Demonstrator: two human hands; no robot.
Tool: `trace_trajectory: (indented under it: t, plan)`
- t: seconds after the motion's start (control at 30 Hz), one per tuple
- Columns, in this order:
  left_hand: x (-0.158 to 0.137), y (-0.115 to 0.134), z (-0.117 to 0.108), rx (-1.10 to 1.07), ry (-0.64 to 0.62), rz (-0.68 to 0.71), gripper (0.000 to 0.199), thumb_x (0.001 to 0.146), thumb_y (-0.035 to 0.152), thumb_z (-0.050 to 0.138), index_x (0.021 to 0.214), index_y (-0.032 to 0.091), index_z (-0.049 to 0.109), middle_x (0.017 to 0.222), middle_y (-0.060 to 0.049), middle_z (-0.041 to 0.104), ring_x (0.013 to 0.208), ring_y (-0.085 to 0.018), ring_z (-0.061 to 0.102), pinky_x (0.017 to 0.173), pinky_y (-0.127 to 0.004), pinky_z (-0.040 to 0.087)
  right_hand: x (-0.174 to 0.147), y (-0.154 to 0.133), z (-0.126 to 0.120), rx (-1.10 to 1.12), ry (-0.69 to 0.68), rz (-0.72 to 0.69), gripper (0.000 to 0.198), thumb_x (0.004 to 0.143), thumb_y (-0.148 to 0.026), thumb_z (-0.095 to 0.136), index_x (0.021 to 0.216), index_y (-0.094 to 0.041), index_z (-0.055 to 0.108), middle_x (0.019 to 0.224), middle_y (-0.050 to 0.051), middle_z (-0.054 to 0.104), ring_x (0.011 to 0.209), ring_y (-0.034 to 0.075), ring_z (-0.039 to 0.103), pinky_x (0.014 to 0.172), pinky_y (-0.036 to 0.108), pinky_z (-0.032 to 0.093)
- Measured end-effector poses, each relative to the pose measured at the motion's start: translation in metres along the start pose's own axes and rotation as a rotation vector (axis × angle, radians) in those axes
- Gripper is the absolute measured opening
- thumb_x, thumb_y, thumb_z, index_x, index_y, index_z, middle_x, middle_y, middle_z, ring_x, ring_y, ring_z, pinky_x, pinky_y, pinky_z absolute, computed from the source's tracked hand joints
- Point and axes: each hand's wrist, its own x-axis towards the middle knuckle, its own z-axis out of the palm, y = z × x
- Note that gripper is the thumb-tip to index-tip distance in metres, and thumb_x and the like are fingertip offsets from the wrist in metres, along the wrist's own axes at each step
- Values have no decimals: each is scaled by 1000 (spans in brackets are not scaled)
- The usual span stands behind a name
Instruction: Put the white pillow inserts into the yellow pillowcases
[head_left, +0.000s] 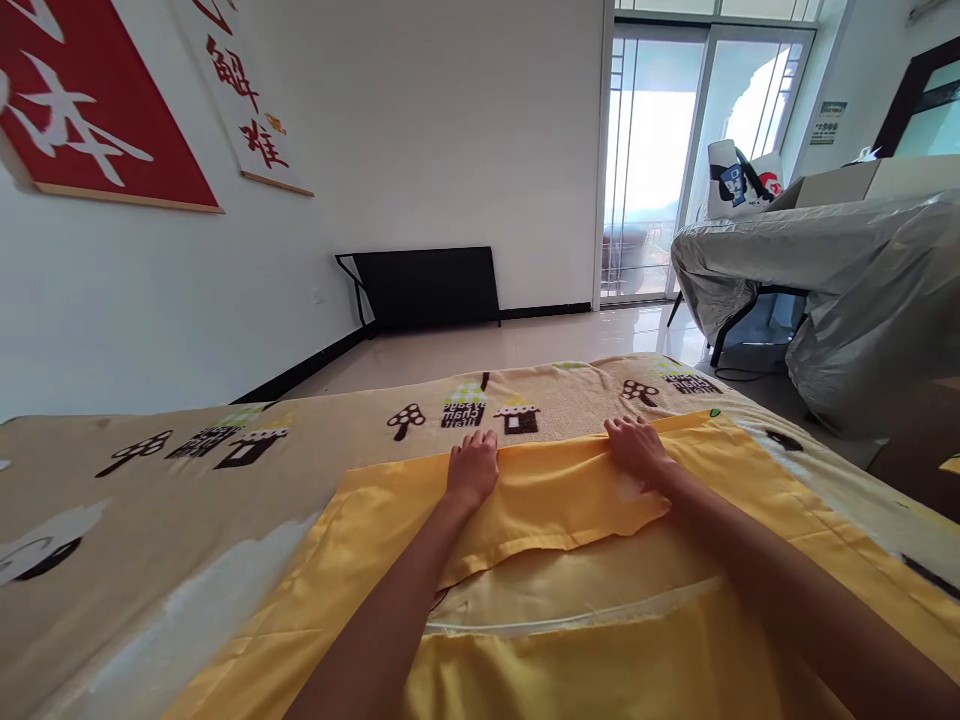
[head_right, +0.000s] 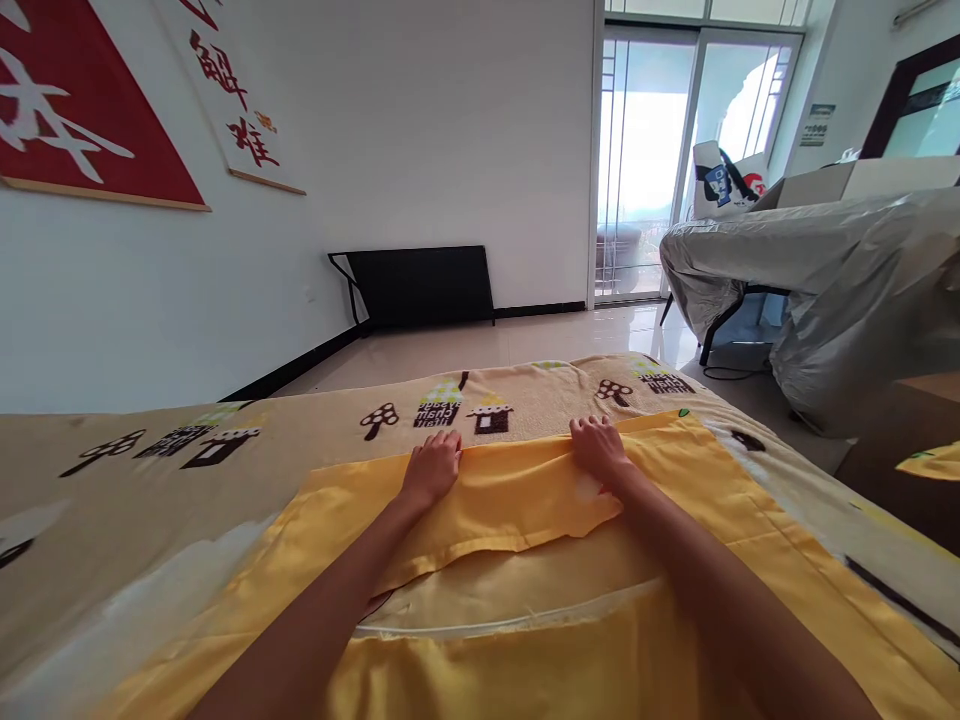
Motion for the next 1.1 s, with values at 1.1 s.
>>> trace_trajectory:
  t: [1.1]
  plan:
    - [-78, -130, -2, 56, -58, -72, 50, 88, 41, 31, 127, 20, 54, 141, -4, 44, 132, -20, 37, 109, -39, 27, -121, 160, 53, 137, -86, 216, 67, 87, -62, 25, 145, -29, 26, 152, 0, 20, 140, 22, 17, 110, 46, 19]
